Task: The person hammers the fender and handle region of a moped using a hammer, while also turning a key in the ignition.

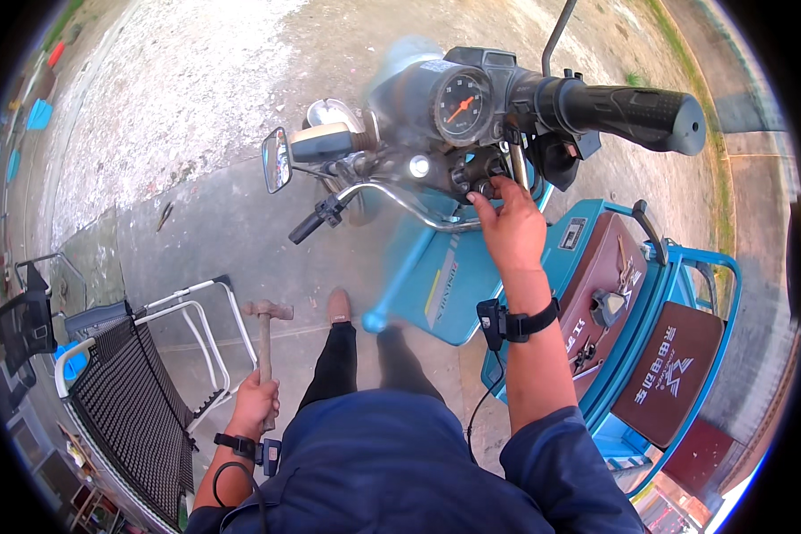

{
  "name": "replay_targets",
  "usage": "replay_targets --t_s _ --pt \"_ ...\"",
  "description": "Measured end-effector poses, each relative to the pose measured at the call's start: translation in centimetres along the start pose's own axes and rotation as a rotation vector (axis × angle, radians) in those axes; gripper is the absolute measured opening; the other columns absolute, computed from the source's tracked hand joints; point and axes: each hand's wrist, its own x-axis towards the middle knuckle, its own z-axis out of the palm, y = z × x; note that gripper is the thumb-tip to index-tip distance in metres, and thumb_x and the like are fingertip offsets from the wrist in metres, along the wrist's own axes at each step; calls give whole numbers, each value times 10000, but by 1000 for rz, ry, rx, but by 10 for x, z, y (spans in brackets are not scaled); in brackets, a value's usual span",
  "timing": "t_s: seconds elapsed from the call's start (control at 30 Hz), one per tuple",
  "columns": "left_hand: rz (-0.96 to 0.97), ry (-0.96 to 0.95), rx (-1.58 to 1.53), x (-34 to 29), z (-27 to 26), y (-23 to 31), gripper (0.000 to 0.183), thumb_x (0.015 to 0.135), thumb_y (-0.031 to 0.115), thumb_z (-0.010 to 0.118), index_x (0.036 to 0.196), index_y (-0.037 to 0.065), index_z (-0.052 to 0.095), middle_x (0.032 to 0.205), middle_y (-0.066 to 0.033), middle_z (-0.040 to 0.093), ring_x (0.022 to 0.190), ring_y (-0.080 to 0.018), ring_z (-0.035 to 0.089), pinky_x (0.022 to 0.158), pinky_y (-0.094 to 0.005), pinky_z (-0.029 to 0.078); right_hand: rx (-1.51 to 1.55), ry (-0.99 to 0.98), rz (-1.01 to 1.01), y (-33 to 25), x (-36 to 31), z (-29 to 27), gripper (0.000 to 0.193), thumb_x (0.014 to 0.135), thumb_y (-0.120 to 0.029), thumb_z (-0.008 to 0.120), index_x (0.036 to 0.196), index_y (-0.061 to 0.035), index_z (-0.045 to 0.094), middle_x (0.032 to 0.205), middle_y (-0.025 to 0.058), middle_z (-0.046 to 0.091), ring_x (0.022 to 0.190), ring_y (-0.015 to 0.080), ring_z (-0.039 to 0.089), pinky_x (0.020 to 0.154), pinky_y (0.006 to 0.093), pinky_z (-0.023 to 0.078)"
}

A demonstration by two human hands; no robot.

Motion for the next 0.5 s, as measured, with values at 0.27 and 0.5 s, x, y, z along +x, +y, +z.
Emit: replay_targets --t_s 0.27,0.5 --pt "-7 0 26 0 1 2 101 918 90 578 1001 54 533 642 -4 514 458 -112 512 390 -281 429 -27 -88 -15 3 0 -5 398 850 -307 748 1178 -104 652 1010 130 704 851 325 697 692 428 553" --pt "-10 21 39 -1 3 5 80 915 89 574 974 54 533 638 -5 515 454 -111 510 386 -282 428 -42 -47 -68 1 -2 -7 404 872 -356 730 1155 -80 647 869 129 716 778 344 701 671 437 553"
